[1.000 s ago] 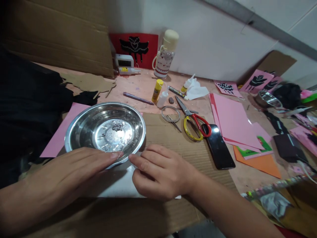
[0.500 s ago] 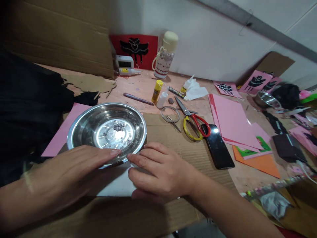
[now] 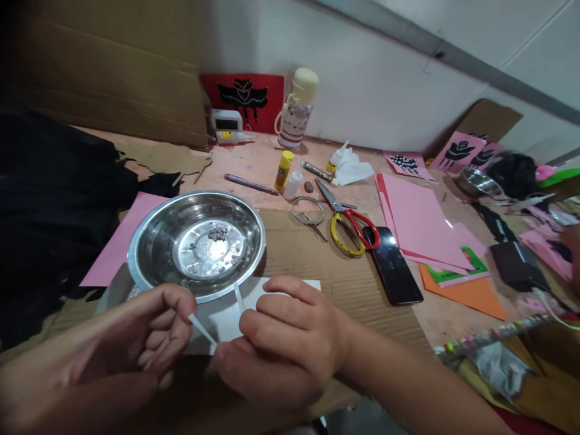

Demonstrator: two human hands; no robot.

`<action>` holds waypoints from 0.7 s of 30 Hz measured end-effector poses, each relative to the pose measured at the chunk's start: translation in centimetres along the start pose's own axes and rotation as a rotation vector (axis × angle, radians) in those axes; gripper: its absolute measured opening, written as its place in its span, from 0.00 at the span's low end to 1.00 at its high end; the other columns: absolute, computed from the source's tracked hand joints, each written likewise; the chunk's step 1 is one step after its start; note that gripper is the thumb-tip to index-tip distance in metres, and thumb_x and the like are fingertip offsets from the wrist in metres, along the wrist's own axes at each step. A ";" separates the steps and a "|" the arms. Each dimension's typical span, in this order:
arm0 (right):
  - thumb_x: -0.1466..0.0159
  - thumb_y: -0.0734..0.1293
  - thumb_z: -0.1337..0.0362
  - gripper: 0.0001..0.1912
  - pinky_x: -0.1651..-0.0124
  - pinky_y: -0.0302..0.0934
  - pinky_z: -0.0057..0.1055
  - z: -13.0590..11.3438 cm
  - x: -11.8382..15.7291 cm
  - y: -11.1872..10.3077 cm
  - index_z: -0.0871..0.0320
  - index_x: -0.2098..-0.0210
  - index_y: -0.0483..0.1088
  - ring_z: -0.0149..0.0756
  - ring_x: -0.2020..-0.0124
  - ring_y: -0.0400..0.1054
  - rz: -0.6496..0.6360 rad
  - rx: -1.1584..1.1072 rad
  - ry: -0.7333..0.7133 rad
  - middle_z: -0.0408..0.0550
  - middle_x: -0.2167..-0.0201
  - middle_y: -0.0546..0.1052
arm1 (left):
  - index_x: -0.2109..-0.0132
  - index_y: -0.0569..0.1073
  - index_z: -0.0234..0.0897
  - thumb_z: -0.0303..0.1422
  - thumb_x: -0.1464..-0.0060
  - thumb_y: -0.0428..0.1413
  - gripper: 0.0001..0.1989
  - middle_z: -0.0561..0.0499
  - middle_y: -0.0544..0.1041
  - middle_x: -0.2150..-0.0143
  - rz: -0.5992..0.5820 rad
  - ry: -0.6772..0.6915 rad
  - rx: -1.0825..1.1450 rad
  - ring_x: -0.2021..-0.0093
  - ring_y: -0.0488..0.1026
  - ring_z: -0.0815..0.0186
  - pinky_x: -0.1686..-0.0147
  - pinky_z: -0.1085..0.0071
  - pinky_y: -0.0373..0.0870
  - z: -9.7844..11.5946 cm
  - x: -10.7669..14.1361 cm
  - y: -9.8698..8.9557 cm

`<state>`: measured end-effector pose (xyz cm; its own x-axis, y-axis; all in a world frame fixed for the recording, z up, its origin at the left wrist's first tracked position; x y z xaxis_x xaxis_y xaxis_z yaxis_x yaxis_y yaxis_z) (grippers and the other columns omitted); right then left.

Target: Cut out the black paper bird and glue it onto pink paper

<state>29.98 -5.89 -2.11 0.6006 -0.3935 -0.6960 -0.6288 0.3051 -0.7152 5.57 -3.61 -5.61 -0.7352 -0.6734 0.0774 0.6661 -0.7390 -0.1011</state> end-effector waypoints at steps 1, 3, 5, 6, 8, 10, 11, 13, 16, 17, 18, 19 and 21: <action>0.33 0.71 0.72 0.08 0.47 0.72 0.36 -0.3 0.0 0.0 0.53 0.65 0.79 0.33 0.65 0.72 -0.010 0.008 0.006 0.41 0.68 0.81 | 0.46 0.71 0.49 0.43 0.35 0.58 0.13 0.52 0.73 0.64 -0.023 -0.063 0.133 0.69 0.71 0.66 0.71 0.72 0.73 0.0 -0.4 0.1; 0.33 0.71 0.71 0.07 0.47 0.72 0.35 -0.5 0.0 0.1 0.52 0.64 0.80 0.33 0.65 0.72 -0.040 0.022 -0.023 0.41 0.68 0.81 | 0.49 0.72 0.47 0.43 0.37 0.61 0.12 0.54 0.70 0.66 -0.080 -0.167 0.381 0.70 0.66 0.69 0.74 0.76 0.69 0.2 -1.2 0.1; 0.34 0.71 0.71 0.07 0.48 0.71 0.34 -0.4 0.0 0.1 0.53 0.62 0.81 0.33 0.65 0.72 -0.050 0.036 -0.060 0.41 0.69 0.81 | 0.50 0.71 0.46 0.44 0.38 0.63 0.14 0.56 0.66 0.67 -0.141 -0.246 0.536 0.73 0.59 0.72 0.77 0.79 0.63 0.5 -1.6 0.1; 0.34 0.71 0.71 0.07 0.49 0.71 0.34 -0.2 0.0 0.1 0.53 0.62 0.81 0.33 0.65 0.71 -0.045 0.040 -0.077 0.41 0.69 0.81 | 0.49 0.70 0.46 0.44 0.38 0.63 0.16 0.57 0.66 0.66 -0.160 -0.280 0.580 0.74 0.57 0.73 0.78 0.80 0.61 0.6 -1.7 0.1; 0.34 0.70 0.71 0.08 0.49 0.71 0.34 0.1 0.0 0.3 0.53 0.62 0.81 0.33 0.65 0.72 -0.040 0.048 -0.116 0.41 0.69 0.81 | 0.48 0.69 0.45 0.45 0.39 0.64 0.19 0.58 0.65 0.66 -0.181 -0.325 0.626 0.74 0.55 0.74 0.79 0.81 0.62 0.8 -1.7 0.0; 0.33 0.70 0.69 0.07 0.49 0.71 0.34 0.2 0.1 0.6 0.52 0.62 0.81 0.33 0.64 0.72 -0.033 0.056 -0.158 0.41 0.68 0.82 | 0.48 0.69 0.44 0.46 0.39 0.65 0.20 0.58 0.66 0.65 -0.174 -0.329 0.642 0.74 0.56 0.75 0.78 0.81 0.63 0.7 -1.6 0.0; 0.33 0.69 0.68 0.08 0.50 0.70 0.35 0.3 0.1 0.7 0.51 0.62 0.81 0.33 0.64 0.72 -0.020 0.060 -0.172 0.41 0.68 0.82 | 0.48 0.69 0.43 0.46 0.39 0.64 0.19 0.58 0.66 0.66 -0.168 -0.321 0.651 0.75 0.57 0.75 0.78 0.81 0.63 0.7 -1.5 0.0; 0.33 0.68 0.69 0.09 0.49 0.70 0.36 0.2 0.1 0.7 0.52 0.62 0.81 0.33 0.64 0.72 -0.010 0.069 -0.176 0.41 0.68 0.82 | 0.48 0.69 0.44 0.45 0.38 0.64 0.18 0.58 0.67 0.66 -0.158 -0.318 0.665 0.76 0.57 0.76 0.78 0.81 0.62 0.6 -1.4 -0.1; 0.33 0.66 0.71 0.11 0.48 0.70 0.36 0.0 0.2 0.5 0.56 0.63 0.81 0.34 0.63 0.71 -0.040 0.084 -0.160 0.43 0.68 0.82 | 0.48 0.69 0.43 0.45 0.38 0.64 0.18 0.58 0.67 0.66 -0.164 -0.325 0.649 0.77 0.56 0.77 0.79 0.81 0.61 0.6 -1.4 -0.1; 0.32 0.66 0.72 0.11 0.47 0.70 0.36 0.0 0.2 0.4 0.57 0.63 0.81 0.33 0.63 0.71 -0.061 0.089 -0.155 0.43 0.67 0.82 | 0.49 0.69 0.43 0.45 0.39 0.64 0.19 0.58 0.67 0.66 -0.165 -0.330 0.636 0.77 0.55 0.76 0.79 0.80 0.61 0.6 -1.4 -0.1; 0.32 0.66 0.72 0.11 0.47 0.70 0.35 -0.1 0.2 0.3 0.57 0.63 0.81 0.33 0.63 0.71 -0.083 0.095 -0.151 0.43 0.67 0.82 | 0.49 0.69 0.43 0.46 0.40 0.65 0.20 0.58 0.67 0.67 -0.167 -0.333 0.620 0.76 0.55 0.76 0.79 0.80 0.61 0.6 -1.5 -0.1; 0.31 0.66 0.71 0.11 0.47 0.70 0.35 -0.2 0.3 0.2 0.57 0.64 0.81 0.33 0.63 0.71 -0.100 0.099 -0.149 0.43 0.66 0.81 | 0.49 0.68 0.43 0.47 0.40 0.64 0.20 0.58 0.66 0.67 -0.172 -0.328 0.605 0.76 0.55 0.75 0.80 0.80 0.61 0.7 -1.5 0.0; 0.31 0.67 0.70 0.09 0.48 0.71 0.34 -0.3 0.4 0.1 0.56 0.65 0.80 0.33 0.63 0.71 -0.127 0.108 -0.144 0.42 0.65 0.81 | 0.49 0.68 0.43 0.48 0.39 0.63 0.20 0.58 0.65 0.68 -0.186 -0.313 0.545 0.76 0.54 0.74 0.80 0.80 0.60 0.8 -1.7 0.1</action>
Point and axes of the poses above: each hand's wrist, its own x-axis away from the middle knuckle, its own y-axis out of the palm, z = x × y, the point moved 2 cm from there along -x, towards the middle knuckle
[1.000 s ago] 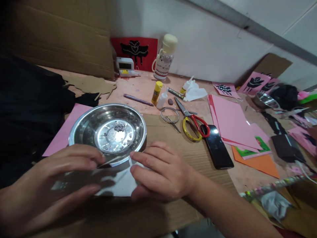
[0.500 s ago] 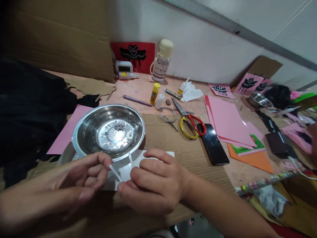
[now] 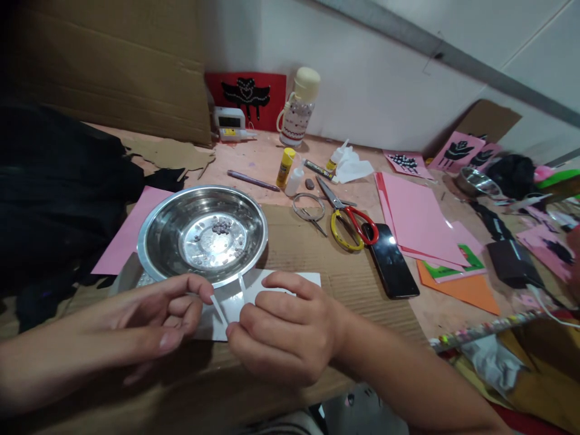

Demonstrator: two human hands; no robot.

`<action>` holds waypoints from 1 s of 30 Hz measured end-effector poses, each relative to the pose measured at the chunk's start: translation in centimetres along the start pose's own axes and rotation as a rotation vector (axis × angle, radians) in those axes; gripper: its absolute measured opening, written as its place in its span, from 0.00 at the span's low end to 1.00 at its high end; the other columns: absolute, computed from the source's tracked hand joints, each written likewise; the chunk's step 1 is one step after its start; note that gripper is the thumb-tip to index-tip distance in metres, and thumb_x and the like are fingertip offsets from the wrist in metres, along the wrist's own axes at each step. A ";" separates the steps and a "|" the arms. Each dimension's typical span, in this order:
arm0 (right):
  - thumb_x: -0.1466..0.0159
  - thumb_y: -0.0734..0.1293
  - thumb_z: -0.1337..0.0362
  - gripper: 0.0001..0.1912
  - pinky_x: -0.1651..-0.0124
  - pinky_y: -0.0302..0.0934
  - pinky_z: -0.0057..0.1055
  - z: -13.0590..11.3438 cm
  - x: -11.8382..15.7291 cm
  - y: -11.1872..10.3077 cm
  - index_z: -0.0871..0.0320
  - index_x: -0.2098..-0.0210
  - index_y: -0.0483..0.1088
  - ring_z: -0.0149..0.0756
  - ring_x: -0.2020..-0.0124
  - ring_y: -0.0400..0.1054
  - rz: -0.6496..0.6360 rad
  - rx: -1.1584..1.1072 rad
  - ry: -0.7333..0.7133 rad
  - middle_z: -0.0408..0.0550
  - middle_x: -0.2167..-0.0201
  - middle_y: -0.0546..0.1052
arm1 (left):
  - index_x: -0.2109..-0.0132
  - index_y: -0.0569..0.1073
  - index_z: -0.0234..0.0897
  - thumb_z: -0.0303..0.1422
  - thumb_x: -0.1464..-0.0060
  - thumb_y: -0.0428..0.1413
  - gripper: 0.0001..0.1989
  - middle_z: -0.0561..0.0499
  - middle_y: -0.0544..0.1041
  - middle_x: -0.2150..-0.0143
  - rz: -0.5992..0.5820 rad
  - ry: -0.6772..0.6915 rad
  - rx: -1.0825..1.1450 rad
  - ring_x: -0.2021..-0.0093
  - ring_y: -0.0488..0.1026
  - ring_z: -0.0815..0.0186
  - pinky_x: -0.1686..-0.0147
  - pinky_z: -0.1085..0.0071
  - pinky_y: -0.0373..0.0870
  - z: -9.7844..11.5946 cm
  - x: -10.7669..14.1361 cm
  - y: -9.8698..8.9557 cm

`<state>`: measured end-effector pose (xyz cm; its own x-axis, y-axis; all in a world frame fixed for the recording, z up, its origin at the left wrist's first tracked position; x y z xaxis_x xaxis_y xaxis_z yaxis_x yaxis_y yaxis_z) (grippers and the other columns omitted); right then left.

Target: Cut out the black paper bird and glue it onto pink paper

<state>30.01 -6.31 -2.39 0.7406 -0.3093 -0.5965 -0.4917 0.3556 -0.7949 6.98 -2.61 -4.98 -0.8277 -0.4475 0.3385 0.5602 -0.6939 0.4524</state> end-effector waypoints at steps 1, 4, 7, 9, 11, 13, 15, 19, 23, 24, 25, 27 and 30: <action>0.31 0.68 0.70 0.09 0.49 0.72 0.34 -0.1 0.0 0.0 0.55 0.66 0.80 0.33 0.63 0.70 0.004 0.000 -0.001 0.42 0.65 0.81 | 0.49 0.68 0.42 0.48 0.38 0.61 0.19 0.58 0.65 0.69 0.009 0.017 -0.060 0.76 0.56 0.73 0.80 0.79 0.60 0.0 0.0 0.1; 0.33 0.70 0.70 0.09 0.51 0.72 0.33 -0.4 0.1 0.1 0.56 0.69 0.79 0.32 0.66 0.69 0.075 -0.026 -0.004 0.43 0.68 0.79 | 0.49 0.70 0.43 0.44 0.36 0.57 0.14 0.57 0.68 0.70 0.140 0.161 -0.373 0.74 0.64 0.70 0.76 0.77 0.67 0.2 0.2 0.0; 0.32 0.67 0.72 0.13 0.53 0.73 0.34 -0.7 0.0 0.3 0.56 0.71 0.78 0.32 0.69 0.68 0.148 -0.057 0.045 0.42 0.71 0.77 | 0.44 0.68 0.46 0.38 0.34 0.54 0.13 0.58 0.71 0.70 0.349 0.398 -0.749 0.74 0.71 0.69 0.75 0.77 0.71 0.5 1.1 -0.6; 0.31 0.66 0.73 0.15 0.56 0.73 0.35 -0.7 -0.2 0.4 0.57 0.72 0.78 0.32 0.71 0.67 0.166 -0.041 0.061 0.42 0.74 0.76 | 0.42 0.68 0.48 0.37 0.34 0.56 0.15 0.58 0.75 0.67 0.479 0.559 -1.008 0.72 0.74 0.68 0.74 0.76 0.72 0.7 1.8 -1.2; 0.32 0.67 0.73 0.14 0.60 0.71 0.35 -0.7 -0.4 0.7 0.57 0.73 0.77 0.32 0.72 0.66 0.155 -0.001 0.021 0.41 0.77 0.75 | 0.42 0.70 0.48 0.39 0.36 0.60 0.17 0.54 0.79 0.59 0.552 0.707 -1.262 0.64 0.78 0.63 0.64 0.70 0.76 0.8 2.0 -1.8; 0.34 0.69 0.74 0.11 0.64 0.69 0.35 -0.6 -0.6 1.1 0.57 0.72 0.78 0.31 0.72 0.66 0.139 0.028 -0.037 0.40 0.78 0.75 | 0.41 0.72 0.45 0.42 0.37 0.62 0.20 0.49 0.81 0.52 0.539 0.788 -1.454 0.55 0.79 0.57 0.52 0.61 0.76 0.8 1.7 -2.4; 0.35 0.70 0.73 0.09 0.66 0.67 0.35 -0.5 -0.8 1.5 0.58 0.71 0.79 0.32 0.72 0.67 0.140 0.044 -0.070 0.40 0.78 0.76 | 0.41 0.72 0.42 0.41 0.36 0.61 0.19 0.47 0.81 0.50 0.497 0.808 -1.547 0.52 0.79 0.55 0.48 0.57 0.76 0.8 1.1 -2.7; 0.36 0.69 0.73 0.08 0.66 0.65 0.35 -0.5 -1.0 2.1 0.58 0.69 0.80 0.31 0.72 0.67 0.143 0.089 -0.084 0.39 0.77 0.77 | 0.42 0.74 0.40 0.26 0.30 0.51 0.14 0.55 0.81 0.52 0.466 0.728 -1.587 0.55 0.80 0.64 0.51 0.65 0.76 1.1 0.3 -2.7; 0.35 0.68 0.72 0.08 0.65 0.64 0.34 -0.3 -1.0 2.5 0.59 0.66 0.81 0.32 0.71 0.67 0.104 0.100 -0.102 0.40 0.76 0.78 | 0.43 0.73 0.40 0.26 0.29 0.49 0.13 0.57 0.80 0.53 0.458 0.671 -1.591 0.55 0.79 0.65 0.52 0.67 0.75 0.9 0.3 -2.7; 0.35 0.69 0.71 0.07 0.65 0.64 0.35 -0.3 -0.9 2.6 0.59 0.66 0.81 0.32 0.71 0.67 0.093 0.092 -0.111 0.40 0.76 0.78 | 0.43 0.73 0.39 0.28 0.29 0.50 0.12 0.55 0.80 0.52 0.453 0.724 -1.584 0.55 0.79 0.64 0.53 0.66 0.75 0.7 0.3 -2.8; 0.36 0.69 0.71 0.07 0.64 0.64 0.35 -0.3 -0.9 2.7 0.60 0.66 0.81 0.32 0.71 0.67 0.085 0.083 -0.118 0.41 0.76 0.78 | 0.42 0.72 0.39 0.29 0.29 0.51 0.12 0.52 0.81 0.52 0.439 0.793 -1.579 0.56 0.78 0.63 0.54 0.65 0.75 0.4 0.4 -3.0; 0.37 0.70 0.71 0.05 0.64 0.63 0.35 -0.2 -0.9 2.7 0.61 0.65 0.81 0.33 0.71 0.66 0.071 0.068 -0.117 0.41 0.76 0.78 | 0.40 0.72 0.38 0.27 0.29 0.51 0.14 0.47 0.80 0.51 0.402 0.874 -1.584 0.56 0.78 0.60 0.57 0.64 0.74 -0.1 0.5 -3.4; 0.37 0.70 0.72 0.05 0.65 0.63 0.35 -0.2 -0.9 2.7 0.61 0.66 0.81 0.33 0.72 0.65 0.060 0.048 -0.091 0.40 0.77 0.77 | 0.39 0.73 0.38 0.23 0.31 0.48 0.18 0.44 0.80 0.50 0.358 0.886 -1.625 0.55 0.77 0.59 0.59 0.64 0.72 -0.4 0.5 -3.8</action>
Point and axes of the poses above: each hand's wrist, its own x-axis away from the middle knuckle, its own y-axis out of the palm, z = x × y, the point moved 2 cm from there along -x, towards the middle knuckle
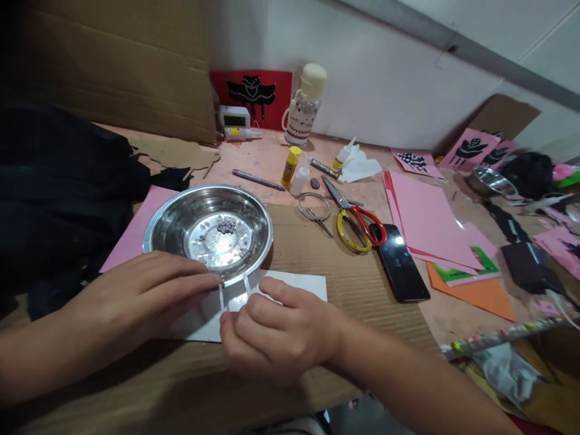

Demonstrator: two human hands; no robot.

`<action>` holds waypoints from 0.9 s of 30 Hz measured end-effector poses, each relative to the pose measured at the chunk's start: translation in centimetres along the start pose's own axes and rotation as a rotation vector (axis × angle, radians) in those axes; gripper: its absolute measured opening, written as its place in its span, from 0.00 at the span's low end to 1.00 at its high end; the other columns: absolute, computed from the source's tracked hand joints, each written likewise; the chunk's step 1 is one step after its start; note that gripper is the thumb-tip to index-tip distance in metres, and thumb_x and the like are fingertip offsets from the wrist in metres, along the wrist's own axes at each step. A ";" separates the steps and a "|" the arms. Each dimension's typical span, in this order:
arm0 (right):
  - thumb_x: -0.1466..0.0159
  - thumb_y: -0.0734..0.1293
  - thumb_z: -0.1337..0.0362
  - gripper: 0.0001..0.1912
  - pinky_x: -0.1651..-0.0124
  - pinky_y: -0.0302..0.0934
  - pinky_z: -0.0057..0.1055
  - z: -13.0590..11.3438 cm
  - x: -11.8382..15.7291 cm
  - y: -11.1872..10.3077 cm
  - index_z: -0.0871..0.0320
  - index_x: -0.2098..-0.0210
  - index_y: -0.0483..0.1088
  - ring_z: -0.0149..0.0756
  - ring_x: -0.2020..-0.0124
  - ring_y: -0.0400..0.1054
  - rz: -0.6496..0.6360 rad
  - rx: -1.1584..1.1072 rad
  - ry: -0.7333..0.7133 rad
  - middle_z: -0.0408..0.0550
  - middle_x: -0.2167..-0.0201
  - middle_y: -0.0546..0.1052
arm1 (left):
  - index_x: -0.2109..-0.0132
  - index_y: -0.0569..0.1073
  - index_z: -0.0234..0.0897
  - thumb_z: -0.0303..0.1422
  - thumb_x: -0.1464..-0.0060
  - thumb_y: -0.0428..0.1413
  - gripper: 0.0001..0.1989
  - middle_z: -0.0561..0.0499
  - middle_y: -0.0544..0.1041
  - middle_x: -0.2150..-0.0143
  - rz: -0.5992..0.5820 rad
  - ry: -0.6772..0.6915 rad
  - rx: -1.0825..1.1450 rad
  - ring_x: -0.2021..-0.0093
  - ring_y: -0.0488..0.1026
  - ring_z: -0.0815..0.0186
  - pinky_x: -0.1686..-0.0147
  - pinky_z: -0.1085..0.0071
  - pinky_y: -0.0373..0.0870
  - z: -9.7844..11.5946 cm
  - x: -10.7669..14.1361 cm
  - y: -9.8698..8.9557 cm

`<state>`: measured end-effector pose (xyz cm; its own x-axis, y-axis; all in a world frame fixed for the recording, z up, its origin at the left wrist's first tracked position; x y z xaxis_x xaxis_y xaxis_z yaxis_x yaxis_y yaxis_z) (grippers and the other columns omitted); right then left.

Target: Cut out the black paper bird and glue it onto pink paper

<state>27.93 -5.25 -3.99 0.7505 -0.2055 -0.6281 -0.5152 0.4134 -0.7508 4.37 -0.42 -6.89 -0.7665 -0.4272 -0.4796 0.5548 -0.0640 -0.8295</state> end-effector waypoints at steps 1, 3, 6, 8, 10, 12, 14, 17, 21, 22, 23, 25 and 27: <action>0.37 0.70 0.72 0.06 0.65 0.63 0.35 0.0 -0.1 -0.1 0.61 0.66 0.81 0.33 0.73 0.65 -0.009 -0.005 0.005 0.40 0.77 0.77 | 0.39 0.73 0.37 0.23 0.31 0.48 0.19 0.44 0.80 0.50 -0.002 0.017 -0.012 0.55 0.77 0.58 0.59 0.64 0.72 0.0 0.0 0.0; 0.35 0.68 0.72 0.08 0.64 0.63 0.35 0.1 -0.2 -0.2 0.61 0.65 0.80 0.33 0.73 0.65 -0.032 -0.012 0.011 0.40 0.77 0.77 | 0.41 0.74 0.36 0.22 0.31 0.48 0.18 0.43 0.79 0.50 0.002 0.054 -0.035 0.55 0.76 0.58 0.58 0.63 0.71 0.1 -0.1 -0.1; 0.33 0.66 0.71 0.09 0.62 0.64 0.35 0.2 -0.4 -0.4 0.61 0.65 0.80 0.33 0.73 0.64 -0.064 -0.032 0.034 0.41 0.78 0.76 | 0.42 0.75 0.34 0.21 0.31 0.46 0.18 0.43 0.79 0.51 0.002 0.098 -0.051 0.54 0.76 0.59 0.57 0.63 0.71 0.2 -0.3 0.0; 0.32 0.67 0.71 0.08 0.60 0.65 0.35 0.3 -0.4 -0.3 0.60 0.64 0.80 0.33 0.73 0.63 -0.075 -0.056 0.053 0.40 0.78 0.75 | 0.42 0.75 0.34 0.21 0.30 0.45 0.18 0.44 0.80 0.52 -0.002 0.100 -0.055 0.55 0.77 0.59 0.58 0.63 0.71 0.1 -0.5 0.1; 0.33 0.69 0.71 0.06 0.59 0.65 0.35 0.2 -0.2 0.1 0.59 0.63 0.80 0.33 0.73 0.63 -0.096 -0.086 0.060 0.39 0.78 0.74 | 0.43 0.75 0.35 0.23 0.29 0.45 0.17 0.43 0.80 0.54 -0.006 0.103 -0.058 0.57 0.77 0.58 0.59 0.63 0.72 0.1 -0.5 0.1; 0.33 0.71 0.69 0.04 0.59 0.65 0.35 0.1 -0.1 0.5 0.59 0.60 0.80 0.34 0.73 0.64 -0.120 -0.114 0.050 0.39 0.77 0.75 | 0.44 0.75 0.35 0.24 0.29 0.46 0.16 0.43 0.80 0.54 -0.002 0.107 -0.066 0.58 0.78 0.58 0.61 0.64 0.72 0.1 -0.6 0.0; 0.31 0.72 0.64 0.07 0.59 0.65 0.36 0.0 0.0 0.6 0.60 0.57 0.80 0.34 0.73 0.64 -0.127 -0.130 0.032 0.39 0.76 0.74 | 0.44 0.74 0.35 0.24 0.29 0.46 0.15 0.43 0.80 0.55 -0.005 0.108 -0.080 0.59 0.77 0.59 0.62 0.64 0.72 0.1 -0.6 -0.1; 0.28 0.68 0.54 0.16 0.60 0.65 0.36 0.5 0.2 -0.4 0.61 0.56 0.79 0.36 0.72 0.65 -0.066 -0.109 0.009 0.41 0.77 0.75 | 0.43 0.73 0.32 0.23 0.29 0.46 0.14 0.42 0.80 0.54 -0.003 0.104 -0.083 0.57 0.77 0.58 0.60 0.63 0.73 0.2 -0.6 -0.1; 0.25 0.63 0.60 0.12 0.62 0.63 0.38 3.3 1.5 -2.1 0.61 0.55 0.76 0.38 0.70 0.68 0.002 -0.046 0.254 0.45 0.74 0.79 | 0.42 0.72 0.32 0.28 0.30 0.54 0.12 0.42 0.80 0.53 0.028 0.030 -0.083 0.55 0.77 0.57 0.55 0.61 0.74 -0.4 -0.1 0.5; 0.26 0.64 0.63 0.09 0.62 0.63 0.38 4.4 2.2 -2.3 0.58 0.56 0.75 0.38 0.70 0.68 0.026 -0.028 0.364 0.45 0.73 0.79 | 0.43 0.73 0.34 0.30 0.31 0.56 0.12 0.43 0.80 0.53 0.026 0.014 -0.093 0.56 0.77 0.57 0.56 0.61 0.74 -0.6 0.1 0.7; 0.27 0.65 0.65 0.07 0.61 0.63 0.38 5.6 3.0 -2.4 0.56 0.58 0.75 0.38 0.70 0.69 0.063 -0.007 0.475 0.45 0.72 0.80 | 0.43 0.73 0.35 0.30 0.32 0.57 0.12 0.43 0.80 0.53 0.012 0.006 -0.103 0.56 0.77 0.57 0.57 0.61 0.75 -0.8 0.3 0.9; 0.29 0.66 0.65 0.06 0.58 0.65 0.39 8.0 4.9 -2.4 0.54 0.61 0.76 0.40 0.66 0.73 0.135 0.049 0.716 0.46 0.68 0.81 | 0.42 0.74 0.37 0.27 0.32 0.54 0.13 0.43 0.81 0.51 -0.031 0.003 -0.122 0.55 0.78 0.56 0.56 0.61 0.76 -1.2 0.7 1.2; 0.29 0.66 0.64 0.07 0.56 0.67 0.40 10.3 6.8 -2.1 0.55 0.60 0.77 0.43 0.62 0.74 0.131 0.110 0.838 0.50 0.65 0.82 | 0.41 0.74 0.39 0.23 0.32 0.49 0.18 0.44 0.82 0.49 -0.031 0.003 -0.121 0.53 0.79 0.56 0.55 0.61 0.77 -1.4 1.0 1.3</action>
Point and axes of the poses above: each hand's wrist, its own x-axis away from the middle knuckle, its own y-axis out of the palm, z = x × y, the point moved 2 cm from there along -x, towards the middle knuckle
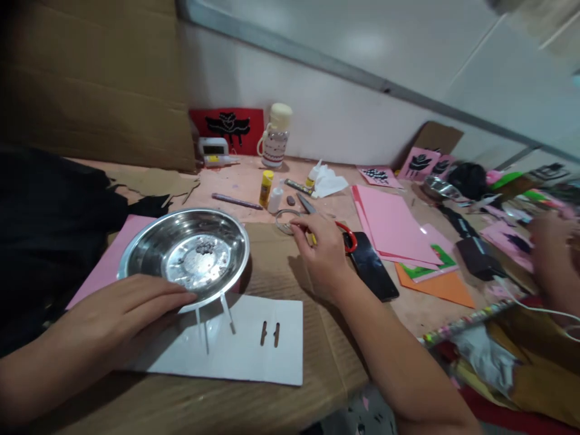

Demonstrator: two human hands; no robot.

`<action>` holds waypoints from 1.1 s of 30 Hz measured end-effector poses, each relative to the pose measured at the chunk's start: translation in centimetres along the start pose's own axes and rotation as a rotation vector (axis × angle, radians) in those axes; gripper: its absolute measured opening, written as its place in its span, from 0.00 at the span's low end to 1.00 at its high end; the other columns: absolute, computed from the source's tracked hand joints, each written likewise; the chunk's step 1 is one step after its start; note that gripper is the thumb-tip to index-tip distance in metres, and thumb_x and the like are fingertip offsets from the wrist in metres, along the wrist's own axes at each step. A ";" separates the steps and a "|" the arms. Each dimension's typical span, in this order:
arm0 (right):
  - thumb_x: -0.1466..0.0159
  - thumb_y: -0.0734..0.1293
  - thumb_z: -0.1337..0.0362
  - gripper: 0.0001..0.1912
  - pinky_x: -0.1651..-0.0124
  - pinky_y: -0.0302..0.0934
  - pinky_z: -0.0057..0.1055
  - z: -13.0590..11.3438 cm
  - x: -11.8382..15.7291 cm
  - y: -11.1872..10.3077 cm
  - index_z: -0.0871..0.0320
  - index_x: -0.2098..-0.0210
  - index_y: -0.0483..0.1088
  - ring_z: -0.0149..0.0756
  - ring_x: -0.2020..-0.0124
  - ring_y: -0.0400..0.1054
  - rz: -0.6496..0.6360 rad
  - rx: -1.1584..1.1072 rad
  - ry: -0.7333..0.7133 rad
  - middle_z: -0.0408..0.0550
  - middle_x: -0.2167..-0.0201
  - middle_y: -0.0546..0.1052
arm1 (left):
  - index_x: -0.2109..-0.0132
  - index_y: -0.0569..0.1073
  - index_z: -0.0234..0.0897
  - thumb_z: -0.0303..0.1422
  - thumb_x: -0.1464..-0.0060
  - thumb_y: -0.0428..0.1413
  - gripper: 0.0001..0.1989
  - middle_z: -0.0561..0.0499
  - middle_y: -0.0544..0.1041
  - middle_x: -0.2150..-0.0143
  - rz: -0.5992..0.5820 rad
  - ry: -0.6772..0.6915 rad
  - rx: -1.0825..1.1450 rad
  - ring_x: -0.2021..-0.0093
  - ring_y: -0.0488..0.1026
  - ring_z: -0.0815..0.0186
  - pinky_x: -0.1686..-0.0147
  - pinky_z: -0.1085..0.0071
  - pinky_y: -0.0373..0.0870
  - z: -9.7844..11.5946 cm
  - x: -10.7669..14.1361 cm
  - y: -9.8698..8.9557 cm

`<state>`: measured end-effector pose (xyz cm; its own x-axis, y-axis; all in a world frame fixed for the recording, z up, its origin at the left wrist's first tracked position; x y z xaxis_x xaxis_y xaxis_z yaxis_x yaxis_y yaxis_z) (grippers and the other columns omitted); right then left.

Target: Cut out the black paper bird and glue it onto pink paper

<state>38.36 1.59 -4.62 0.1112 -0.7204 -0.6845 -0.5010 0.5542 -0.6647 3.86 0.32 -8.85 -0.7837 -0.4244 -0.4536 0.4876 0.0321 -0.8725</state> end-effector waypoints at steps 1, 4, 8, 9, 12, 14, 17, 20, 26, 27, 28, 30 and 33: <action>0.29 0.65 0.64 0.08 0.55 0.67 0.41 1.4 -0.2 0.3 0.55 0.59 0.77 0.44 0.60 0.75 -0.008 0.032 0.034 0.51 0.63 0.82 | 0.40 0.74 0.41 0.22 0.33 0.47 0.20 0.45 0.82 0.49 0.011 -0.006 0.010 0.53 0.79 0.57 0.54 0.61 0.77 -0.1 0.1 0.0; 0.30 0.65 0.66 0.09 0.53 0.68 0.42 4.7 -0.5 0.8 0.56 0.58 0.79 0.47 0.57 0.75 -0.058 0.115 0.121 0.54 0.61 0.82 | 0.39 0.74 0.43 0.23 0.34 0.46 0.23 0.48 0.83 0.49 0.043 -0.033 0.027 0.54 0.80 0.57 0.52 0.60 0.79 -0.2 0.4 0.3; 0.31 0.66 0.67 0.09 0.49 0.68 0.42 6.2 -0.4 1.2 0.57 0.57 0.79 0.47 0.53 0.75 -0.172 0.172 0.207 0.55 0.58 0.82 | 0.39 0.74 0.45 0.26 0.34 0.49 0.21 0.48 0.83 0.50 0.034 -0.010 -0.018 0.55 0.80 0.57 0.54 0.61 0.80 -1.1 0.9 0.9; 0.31 0.67 0.67 0.08 0.49 0.67 0.42 6.0 -0.3 1.3 0.57 0.58 0.79 0.47 0.53 0.75 -0.208 0.177 0.216 0.55 0.58 0.81 | 0.39 0.74 0.44 0.26 0.34 0.49 0.21 0.48 0.84 0.50 0.027 0.013 -0.031 0.55 0.80 0.58 0.54 0.62 0.80 -1.4 1.0 1.1; 0.34 0.72 0.63 0.04 0.53 0.66 0.40 4.8 -0.1 1.4 0.58 0.62 0.78 0.45 0.58 0.74 -0.328 0.187 0.225 0.52 0.63 0.81 | 0.38 0.75 0.44 0.29 0.34 0.51 0.20 0.50 0.84 0.51 0.036 0.105 -0.054 0.57 0.81 0.60 0.56 0.67 0.80 -2.0 0.9 1.1; 0.37 0.76 0.63 0.08 0.56 0.65 0.38 4.0 0.1 1.6 0.58 0.61 0.76 0.44 0.61 0.74 -0.406 0.194 0.219 0.51 0.64 0.81 | 0.39 0.75 0.44 0.30 0.34 0.51 0.20 0.50 0.85 0.52 0.057 0.134 -0.039 0.58 0.81 0.61 0.57 0.68 0.79 -2.0 0.6 0.8; 0.36 0.72 0.71 0.10 0.55 0.65 0.38 3.1 0.3 1.8 0.60 0.54 0.74 0.44 0.58 0.74 -0.481 0.192 0.204 0.54 0.59 0.81 | 0.40 0.75 0.43 0.26 0.35 0.49 0.21 0.48 0.84 0.51 0.050 0.061 0.014 0.56 0.81 0.59 0.55 0.65 0.78 -1.3 0.1 0.2; 0.33 0.64 0.76 0.16 0.52 0.66 0.38 2.6 0.5 2.0 0.61 0.48 0.72 0.43 0.55 0.74 -0.538 0.154 0.178 0.56 0.55 0.80 | 0.40 0.75 0.39 0.21 0.36 0.48 0.22 0.44 0.83 0.50 0.035 0.019 0.034 0.55 0.80 0.56 0.56 0.60 0.78 -0.4 -0.2 -0.1; 0.32 0.61 0.74 0.19 0.49 0.71 0.43 1.3 0.9 0.5 0.55 0.46 0.73 0.44 0.51 0.74 -0.592 0.078 0.113 0.55 0.46 0.73 | 0.39 0.73 0.36 0.19 0.34 0.46 0.22 0.43 0.82 0.51 0.012 0.035 0.074 0.55 0.78 0.56 0.56 0.60 0.76 0.2 -0.7 -0.2; 0.32 0.61 0.74 0.18 0.49 0.71 0.44 1.1 1.0 0.2 0.54 0.47 0.74 0.44 0.52 0.75 -0.581 0.083 0.109 0.54 0.47 0.72 | 0.37 0.71 0.36 0.19 0.33 0.46 0.22 0.42 0.82 0.50 0.008 0.025 0.093 0.55 0.78 0.56 0.55 0.60 0.75 0.1 -0.7 -0.2; 0.32 0.61 0.74 0.19 0.49 0.72 0.45 0.9 1.0 0.0 0.53 0.47 0.74 0.45 0.52 0.75 -0.573 0.092 0.107 0.54 0.48 0.72 | 0.34 0.69 0.36 0.20 0.32 0.46 0.24 0.42 0.81 0.50 -0.003 0.008 0.113 0.54 0.78 0.56 0.55 0.60 0.75 0.1 -0.7 -0.2; 0.34 0.61 0.75 0.25 0.47 0.72 0.47 0.6 1.2 -0.4 0.52 0.40 0.71 0.46 0.50 0.75 -0.591 0.102 0.096 0.54 0.46 0.71 | 0.30 0.65 0.37 0.21 0.31 0.45 0.26 0.43 0.81 0.50 -0.018 -0.010 0.146 0.55 0.78 0.57 0.55 0.60 0.74 0.2 -0.7 -0.3; 0.36 0.59 0.78 0.33 0.43 0.71 0.48 0.2 1.3 -0.4 0.53 0.34 0.66 0.48 0.44 0.74 -0.681 0.119 0.064 0.56 0.42 0.72 | 0.32 0.67 0.35 0.22 0.30 0.44 0.23 0.42 0.81 0.50 -0.001 0.002 0.147 0.55 0.78 0.57 0.54 0.61 0.73 0.3 -0.9 -0.4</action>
<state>38.89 0.47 -5.32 0.3148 -0.9452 -0.0867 -0.2397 0.0092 -0.9708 4.44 0.41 -8.04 -0.7852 -0.4224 -0.4529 0.5376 -0.1019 -0.8370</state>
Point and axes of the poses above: each hand's wrist, its own x-axis away from the middle knuckle, its own y-axis out of the palm, z = x × y, the point moved 2 cm from there along -x, towards the middle knuckle
